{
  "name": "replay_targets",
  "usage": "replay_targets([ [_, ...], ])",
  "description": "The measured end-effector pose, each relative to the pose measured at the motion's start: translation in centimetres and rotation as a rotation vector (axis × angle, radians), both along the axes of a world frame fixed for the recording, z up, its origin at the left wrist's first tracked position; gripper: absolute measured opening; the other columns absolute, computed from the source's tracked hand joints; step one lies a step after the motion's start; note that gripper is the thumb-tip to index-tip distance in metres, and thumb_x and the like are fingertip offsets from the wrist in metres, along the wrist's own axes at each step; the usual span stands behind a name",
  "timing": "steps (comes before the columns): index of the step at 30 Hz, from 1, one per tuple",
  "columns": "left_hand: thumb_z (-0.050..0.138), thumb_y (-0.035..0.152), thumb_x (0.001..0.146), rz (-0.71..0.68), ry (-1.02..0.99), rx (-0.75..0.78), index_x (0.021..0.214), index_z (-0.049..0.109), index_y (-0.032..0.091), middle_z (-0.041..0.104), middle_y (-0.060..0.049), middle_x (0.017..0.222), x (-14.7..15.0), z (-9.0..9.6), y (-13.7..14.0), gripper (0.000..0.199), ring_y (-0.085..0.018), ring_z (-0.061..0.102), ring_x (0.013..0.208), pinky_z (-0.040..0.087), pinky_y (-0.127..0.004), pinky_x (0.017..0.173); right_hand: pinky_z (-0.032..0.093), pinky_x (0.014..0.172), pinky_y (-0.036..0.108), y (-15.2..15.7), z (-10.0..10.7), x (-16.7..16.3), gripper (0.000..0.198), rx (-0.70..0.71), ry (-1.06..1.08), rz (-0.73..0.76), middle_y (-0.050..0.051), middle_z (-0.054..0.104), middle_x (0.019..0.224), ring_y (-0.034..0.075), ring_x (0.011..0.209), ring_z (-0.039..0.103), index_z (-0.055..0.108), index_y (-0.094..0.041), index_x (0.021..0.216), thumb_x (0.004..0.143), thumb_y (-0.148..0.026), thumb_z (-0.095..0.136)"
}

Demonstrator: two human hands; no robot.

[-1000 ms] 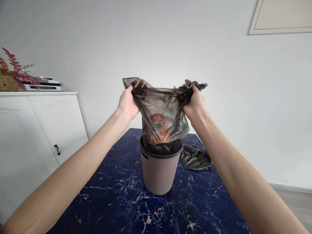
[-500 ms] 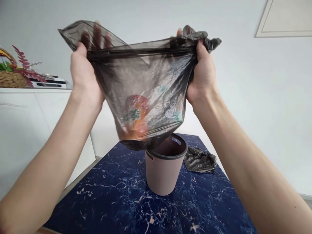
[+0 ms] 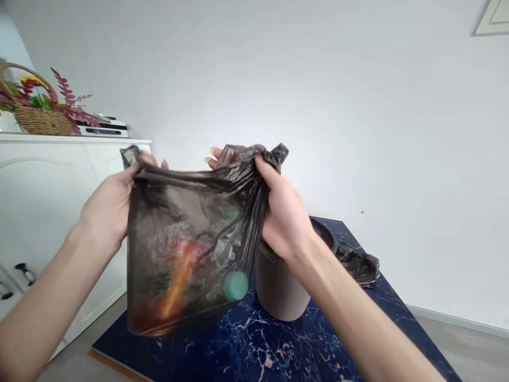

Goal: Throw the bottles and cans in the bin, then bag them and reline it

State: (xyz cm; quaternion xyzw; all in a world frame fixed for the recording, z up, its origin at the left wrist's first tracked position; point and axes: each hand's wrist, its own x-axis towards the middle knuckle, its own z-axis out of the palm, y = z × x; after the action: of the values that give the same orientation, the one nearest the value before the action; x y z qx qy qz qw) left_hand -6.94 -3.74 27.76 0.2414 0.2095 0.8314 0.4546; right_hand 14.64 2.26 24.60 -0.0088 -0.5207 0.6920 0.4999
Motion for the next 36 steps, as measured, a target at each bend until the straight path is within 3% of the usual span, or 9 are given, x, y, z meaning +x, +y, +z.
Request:
replay_targets([
  [3,0.034,-0.010,0.098,-0.079,-0.063,-0.039,0.095,0.061,0.019,0.051,0.007,0.052,-1.9,-3.5,-0.1,0.039,-0.007,0.055,0.042,0.051,-0.014,0.047,0.061,0.103,0.046,0.0,-2.8,-1.1,0.024,-0.008,-0.002,0.113,0.005,0.075,0.113,0.022,0.112,0.073,0.070,-0.025,0.099,0.103,-0.044,0.056],
  [6,0.033,-0.013,0.095,-0.164,-0.064,-0.032,0.093,0.058,0.016,0.039,0.010,0.050,-3.4,-7.1,0.1,0.039,-0.003,0.040,0.033,0.036,-0.011,0.036,0.060,0.101,0.043,0.3,-5.1,-2.1,0.033,-0.012,0.060,0.160,0.000,0.062,0.078,0.018,0.083,0.068,0.055,-0.026,0.074,0.100,-0.043,0.064],
  [11,0.039,0.008,0.110,-0.138,0.274,-0.122,0.087,0.063,0.015,0.033,0.010,0.052,-4.2,-11.2,0.0,0.034,-0.005,0.028,0.034,0.028,-0.016,0.036,0.051,0.060,0.022,-0.2,-8.2,-2.9,0.032,-0.103,0.042,0.126,-0.010,0.026,0.062,0.009,0.050,0.021,0.054,-0.023,0.076,0.102,-0.035,0.067],
  [19,0.056,0.034,0.110,-0.041,0.740,-0.095,0.092,0.069,0.018,0.056,-0.001,0.068,-3.8,-14.0,-1.6,0.027,-0.011,0.044,0.052,0.043,-0.021,0.055,0.037,0.047,0.025,-1.5,-11.9,-1.2,0.037,0.058,-0.385,-0.102,-0.007,0.037,0.064,0.011,0.051,0.035,0.052,-0.024,0.081,0.111,-0.045,0.049],
  [22,0.055,0.031,0.110,-0.014,0.604,-0.099,0.093,0.069,0.019,0.048,0.002,0.064,-3.8,-14.5,-1.7,0.025,-0.012,0.041,0.054,0.050,-0.024,0.062,0.041,0.052,0.029,-2.1,-12.3,-0.3,0.034,0.275,-0.590,-0.266,-0.002,0.048,0.068,0.014,0.055,0.042,0.053,-0.024,0.082,0.111,-0.038,0.044],
  [25,0.050,0.023,0.110,-0.008,0.431,-0.125,0.091,0.068,0.018,0.038,0.005,0.065,-3.9,-14.8,-1.7,0.027,-0.011,0.034,0.052,0.050,-0.023,0.060,0.051,0.066,0.035,-2.6,-12.6,0.7,0.019,0.653,-0.784,-0.408,0.010,0.067,0.116,0.016,0.071,0.058,0.061,-0.023,0.094,0.101,-0.014,0.045],
  [29,0.043,0.018,0.111,-0.070,0.275,-0.145,0.085,0.065,0.016,0.028,0.006,0.067,-2.9,-14.4,-2.0,0.034,-0.009,0.025,0.051,0.039,-0.019,0.049,0.058,0.073,0.044,-3.8,-12.8,1.3,0.038,1.081,-1.095,-0.373,0.014,0.025,0.176,0.024,0.094,0.071,0.065,-0.021,0.107,0.081,0.000,0.049],
  [33,0.045,0.018,0.109,-0.149,0.335,-0.105,0.079,0.061,0.016,0.027,0.006,0.066,0.1,-13.5,-2.6,0.034,-0.010,0.020,0.052,0.037,-0.019,0.048,0.058,0.072,0.043,-5.5,-12.3,0.0,0.046,1.291,-1.295,-0.320,0.017,0.039,0.170,0.033,0.105,0.073,0.066,-0.018,0.114,0.073,0.000,0.056],
  [36,0.056,0.026,0.107,-0.217,0.469,-0.086,0.075,0.060,0.018,0.030,0.005,0.064,2.2,-13.2,-3.0,0.033,-0.011,0.021,0.053,0.037,-0.020,0.050,0.049,0.063,0.037,-6.1,-12.5,-1.4,0.038,1.273,-1.384,-0.329,0.012,0.070,0.126,0.028,0.089,0.072,0.065,-0.019,0.105,0.074,0.000,0.054],
])
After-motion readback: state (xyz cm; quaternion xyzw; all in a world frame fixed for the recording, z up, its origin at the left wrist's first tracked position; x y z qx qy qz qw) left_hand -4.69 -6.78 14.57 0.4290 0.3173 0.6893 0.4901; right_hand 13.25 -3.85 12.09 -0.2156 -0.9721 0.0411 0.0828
